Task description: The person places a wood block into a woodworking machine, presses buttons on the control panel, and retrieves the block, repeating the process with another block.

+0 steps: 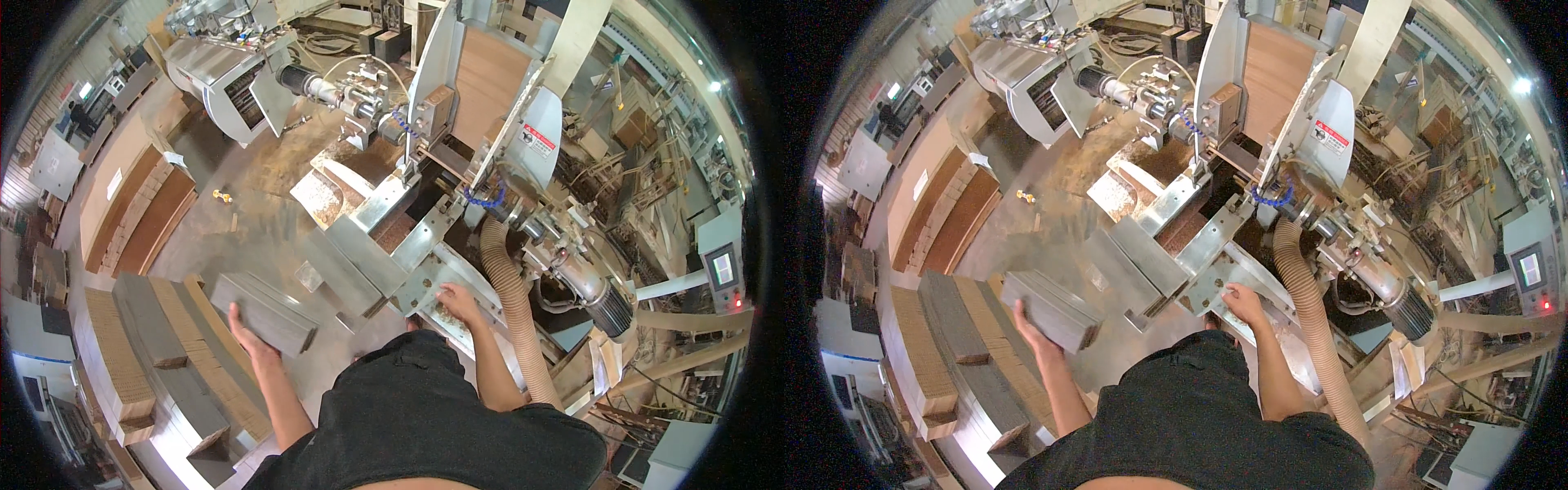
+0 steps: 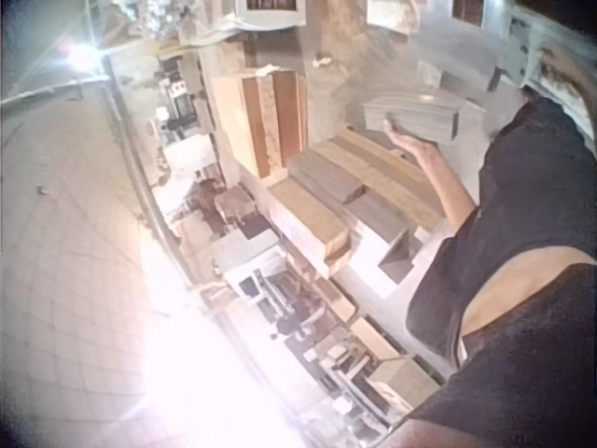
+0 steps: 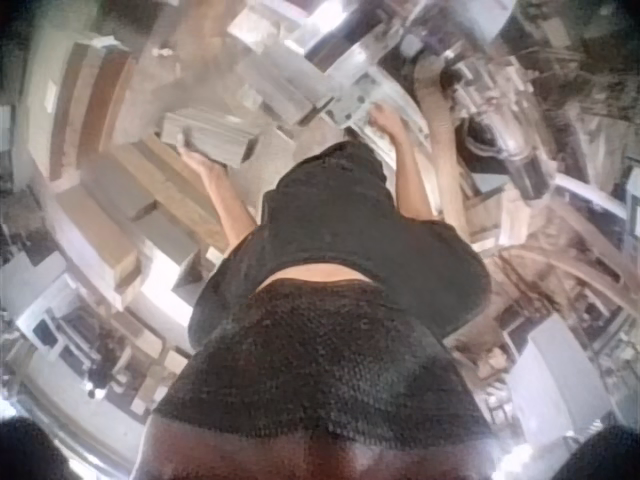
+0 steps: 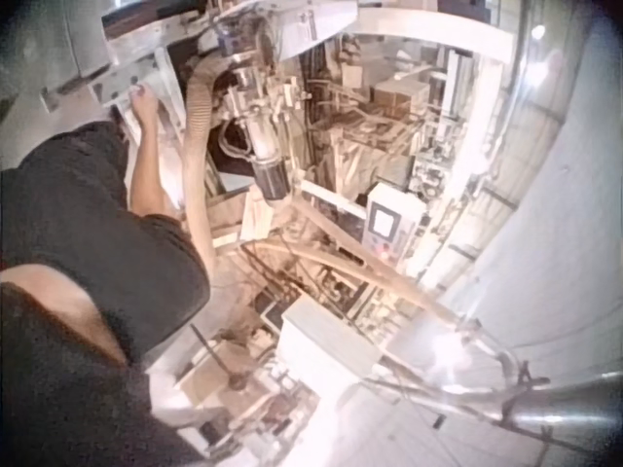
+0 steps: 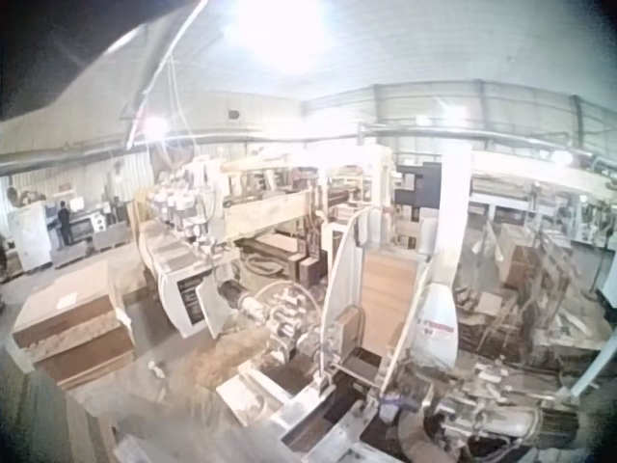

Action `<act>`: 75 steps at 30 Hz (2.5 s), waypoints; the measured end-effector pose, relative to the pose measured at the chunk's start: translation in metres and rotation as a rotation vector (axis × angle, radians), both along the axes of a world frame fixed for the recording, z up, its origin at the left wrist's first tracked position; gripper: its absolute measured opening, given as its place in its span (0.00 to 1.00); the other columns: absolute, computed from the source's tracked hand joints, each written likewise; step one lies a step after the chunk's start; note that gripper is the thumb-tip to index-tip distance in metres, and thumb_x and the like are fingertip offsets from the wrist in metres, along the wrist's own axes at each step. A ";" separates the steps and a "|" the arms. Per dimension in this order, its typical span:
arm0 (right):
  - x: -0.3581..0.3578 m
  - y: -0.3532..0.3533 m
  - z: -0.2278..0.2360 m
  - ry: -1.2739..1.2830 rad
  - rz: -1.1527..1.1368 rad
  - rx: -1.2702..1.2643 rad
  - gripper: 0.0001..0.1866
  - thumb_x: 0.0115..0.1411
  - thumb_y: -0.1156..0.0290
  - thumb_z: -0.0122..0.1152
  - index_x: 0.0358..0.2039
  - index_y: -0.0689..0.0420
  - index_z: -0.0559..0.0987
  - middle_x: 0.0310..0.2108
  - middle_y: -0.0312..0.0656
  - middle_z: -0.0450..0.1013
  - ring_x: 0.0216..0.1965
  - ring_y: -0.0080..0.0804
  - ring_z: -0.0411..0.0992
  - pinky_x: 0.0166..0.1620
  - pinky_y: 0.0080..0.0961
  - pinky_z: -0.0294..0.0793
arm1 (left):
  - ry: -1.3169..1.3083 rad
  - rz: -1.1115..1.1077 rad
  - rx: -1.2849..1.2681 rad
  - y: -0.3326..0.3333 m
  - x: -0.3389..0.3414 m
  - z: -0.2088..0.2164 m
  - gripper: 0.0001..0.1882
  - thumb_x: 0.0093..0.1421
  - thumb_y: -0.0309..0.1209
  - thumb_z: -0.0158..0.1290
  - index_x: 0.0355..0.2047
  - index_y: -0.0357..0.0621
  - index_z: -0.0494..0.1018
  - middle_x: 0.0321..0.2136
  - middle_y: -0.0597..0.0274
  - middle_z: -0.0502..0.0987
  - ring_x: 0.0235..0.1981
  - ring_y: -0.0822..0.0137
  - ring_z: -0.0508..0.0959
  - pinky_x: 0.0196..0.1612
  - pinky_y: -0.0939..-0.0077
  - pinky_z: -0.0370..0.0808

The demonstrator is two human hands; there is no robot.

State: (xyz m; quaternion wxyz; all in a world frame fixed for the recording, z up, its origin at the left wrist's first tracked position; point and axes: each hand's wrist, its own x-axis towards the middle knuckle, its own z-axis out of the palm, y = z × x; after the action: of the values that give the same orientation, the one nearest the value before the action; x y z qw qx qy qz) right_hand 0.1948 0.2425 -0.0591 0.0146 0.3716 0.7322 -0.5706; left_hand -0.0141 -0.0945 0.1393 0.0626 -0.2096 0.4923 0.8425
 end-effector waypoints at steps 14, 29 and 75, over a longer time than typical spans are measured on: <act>0.012 0.022 -0.011 0.076 0.082 0.277 0.23 0.51 0.57 0.57 0.44 0.58 0.73 0.31 0.49 0.74 0.35 0.46 0.72 0.39 0.36 0.70 | 0.079 -0.794 0.461 0.381 -0.064 0.182 0.32 0.54 0.55 0.44 0.52 0.47 0.63 0.51 0.56 0.66 0.52 0.56 0.65 0.56 0.46 0.53; 0.078 0.001 -0.037 -0.009 -0.277 0.163 0.23 0.51 0.61 0.59 0.43 0.65 0.73 0.36 0.50 0.75 0.31 0.33 0.74 0.36 0.26 0.72 | -0.072 -0.619 0.123 0.634 -0.106 0.243 0.50 0.47 0.59 0.53 0.61 0.44 0.45 0.63 0.53 0.39 0.63 0.53 0.40 0.59 0.42 0.42; -0.243 0.123 0.051 -0.201 0.325 0.914 0.22 0.50 0.70 0.53 0.45 0.66 0.66 0.43 0.56 0.69 0.38 0.52 0.72 0.42 0.43 0.71 | -0.029 -0.132 -0.221 0.009 -0.032 -0.016 0.35 0.60 0.57 0.35 0.58 0.43 0.55 0.55 0.55 0.63 0.56 0.60 0.62 0.58 0.61 0.54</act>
State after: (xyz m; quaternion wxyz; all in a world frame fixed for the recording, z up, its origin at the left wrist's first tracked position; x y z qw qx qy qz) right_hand -0.0482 0.3660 -0.0084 0.0095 0.2744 0.9509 -0.1426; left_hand -0.0462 -0.0856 0.1236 0.1013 -0.1946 0.5939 0.7741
